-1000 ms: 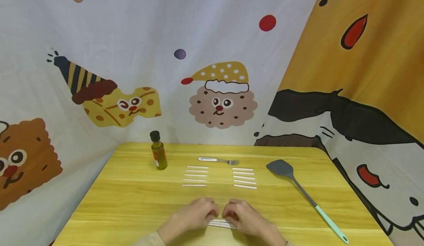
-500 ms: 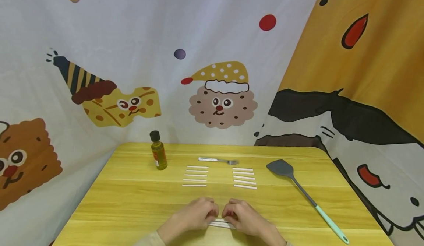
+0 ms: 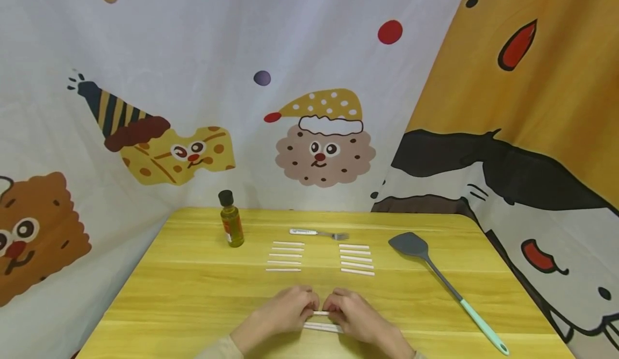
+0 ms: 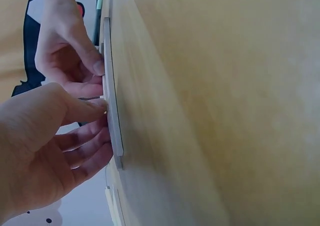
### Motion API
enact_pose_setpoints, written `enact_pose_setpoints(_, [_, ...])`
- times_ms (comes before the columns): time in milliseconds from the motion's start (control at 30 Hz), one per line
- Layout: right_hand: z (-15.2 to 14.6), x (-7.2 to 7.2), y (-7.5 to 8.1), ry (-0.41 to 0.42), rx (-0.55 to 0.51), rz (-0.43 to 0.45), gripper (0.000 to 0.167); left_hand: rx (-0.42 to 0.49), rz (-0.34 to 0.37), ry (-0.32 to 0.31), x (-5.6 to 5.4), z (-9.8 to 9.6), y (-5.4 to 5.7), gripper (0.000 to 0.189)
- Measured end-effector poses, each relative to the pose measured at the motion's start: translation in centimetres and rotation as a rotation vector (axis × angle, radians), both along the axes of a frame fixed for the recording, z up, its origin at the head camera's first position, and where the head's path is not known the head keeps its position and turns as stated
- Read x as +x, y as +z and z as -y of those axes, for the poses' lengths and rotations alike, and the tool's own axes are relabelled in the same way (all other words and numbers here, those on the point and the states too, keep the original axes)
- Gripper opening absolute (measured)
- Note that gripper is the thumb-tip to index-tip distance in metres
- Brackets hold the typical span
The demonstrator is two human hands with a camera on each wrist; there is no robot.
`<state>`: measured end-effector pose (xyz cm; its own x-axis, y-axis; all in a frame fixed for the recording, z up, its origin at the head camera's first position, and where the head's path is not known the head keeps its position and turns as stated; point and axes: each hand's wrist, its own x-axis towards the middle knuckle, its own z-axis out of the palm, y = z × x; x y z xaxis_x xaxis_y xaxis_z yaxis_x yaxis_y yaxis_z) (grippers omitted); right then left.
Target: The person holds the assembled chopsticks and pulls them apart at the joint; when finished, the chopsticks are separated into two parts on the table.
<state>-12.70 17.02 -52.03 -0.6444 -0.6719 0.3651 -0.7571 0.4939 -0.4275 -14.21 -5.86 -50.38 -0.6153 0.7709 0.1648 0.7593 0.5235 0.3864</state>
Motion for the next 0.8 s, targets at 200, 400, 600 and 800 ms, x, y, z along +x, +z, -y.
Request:
enact_pose_setpoints(200, [0.4,-0.6,0.2,-0.055,-0.053,-0.202,0.022,0.087,0.008,0.022,-0.4,0.1,0.1,0.008])
enact_pose_setpoints(400, [0.6,-1.2,1.0,-0.096,-0.117,-0.265,0.022,0.206,-0.093,0.032,-0.9,0.1,0.5,0.005])
enact_pose_setpoints(600, [0.9,-1.6,1.7,-0.086,-0.182,-0.251,0.018,0.255,-0.118,0.057,-1.2,0.0,1.0,0.006])
enact_pose_setpoints(800, [1.2,-1.7,1.8,-0.06,-0.215,-0.262,0.016,0.311,-0.201,0.076,-1.0,-0.1,0.7,0.005])
